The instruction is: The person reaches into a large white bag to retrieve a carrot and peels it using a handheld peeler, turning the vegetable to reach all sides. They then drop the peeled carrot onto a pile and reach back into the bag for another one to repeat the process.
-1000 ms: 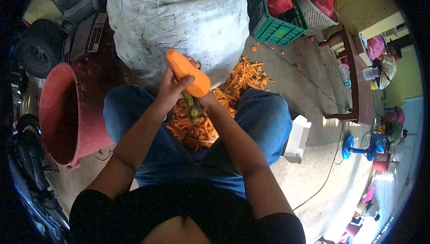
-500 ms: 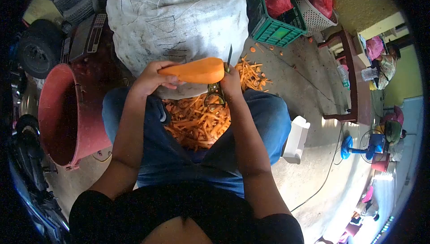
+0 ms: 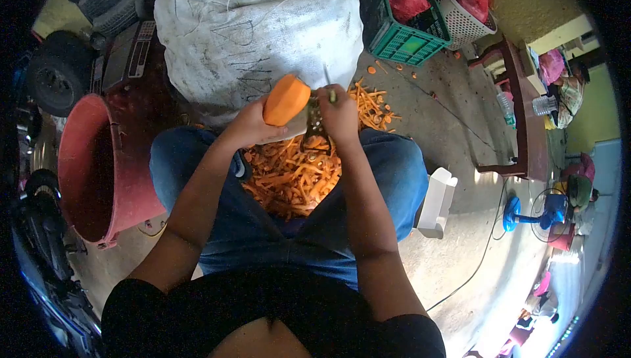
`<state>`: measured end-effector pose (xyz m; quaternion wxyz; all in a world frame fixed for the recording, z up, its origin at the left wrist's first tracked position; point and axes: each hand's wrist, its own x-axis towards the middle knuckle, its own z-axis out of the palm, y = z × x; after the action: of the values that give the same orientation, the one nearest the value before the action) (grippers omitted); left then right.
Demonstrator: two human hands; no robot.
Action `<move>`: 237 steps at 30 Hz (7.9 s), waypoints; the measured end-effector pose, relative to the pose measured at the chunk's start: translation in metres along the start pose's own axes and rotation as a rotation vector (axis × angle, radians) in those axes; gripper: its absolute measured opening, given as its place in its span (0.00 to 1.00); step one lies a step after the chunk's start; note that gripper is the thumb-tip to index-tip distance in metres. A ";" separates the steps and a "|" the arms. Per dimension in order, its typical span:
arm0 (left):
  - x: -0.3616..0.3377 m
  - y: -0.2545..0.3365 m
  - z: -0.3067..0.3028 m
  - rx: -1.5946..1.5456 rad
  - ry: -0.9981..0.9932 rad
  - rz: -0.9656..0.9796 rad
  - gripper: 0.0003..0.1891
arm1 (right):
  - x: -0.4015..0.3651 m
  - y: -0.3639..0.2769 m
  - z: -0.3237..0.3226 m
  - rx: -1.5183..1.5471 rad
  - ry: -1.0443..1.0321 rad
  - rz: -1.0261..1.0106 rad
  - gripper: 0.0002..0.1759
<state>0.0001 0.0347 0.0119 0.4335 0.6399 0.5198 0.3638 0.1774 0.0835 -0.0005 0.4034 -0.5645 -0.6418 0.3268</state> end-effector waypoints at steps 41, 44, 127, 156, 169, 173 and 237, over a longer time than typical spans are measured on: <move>-0.003 0.003 0.013 0.394 -0.178 -0.222 0.28 | 0.018 0.002 -0.014 -0.072 0.657 -0.041 0.11; -0.002 0.005 0.009 0.325 -0.207 -0.230 0.29 | 0.032 0.017 -0.034 0.204 0.701 0.096 0.11; -0.031 0.026 -0.004 -0.336 -0.355 0.067 0.28 | -0.023 0.056 0.068 -0.181 -0.754 -0.673 0.18; -0.149 -0.054 -0.310 0.866 1.062 -0.174 0.15 | 0.004 -0.045 -0.050 -0.260 -0.755 -0.345 0.14; 0.203 0.030 -0.213 0.912 0.410 0.295 0.07 | 0.050 0.062 -0.018 -0.501 -0.693 -0.178 0.16; 0.261 0.001 -0.209 0.268 0.099 -0.234 0.11 | 0.065 0.057 -0.027 -0.463 -0.730 -0.017 0.16; -0.001 -0.027 0.047 -1.569 -0.115 -0.643 0.19 | 0.006 -0.014 -0.009 0.679 0.327 0.477 0.19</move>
<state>0.0340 0.0279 -0.0302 0.8598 -0.0072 0.2507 0.4448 0.1791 0.0869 0.0165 0.5754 -0.5765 -0.2778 0.5094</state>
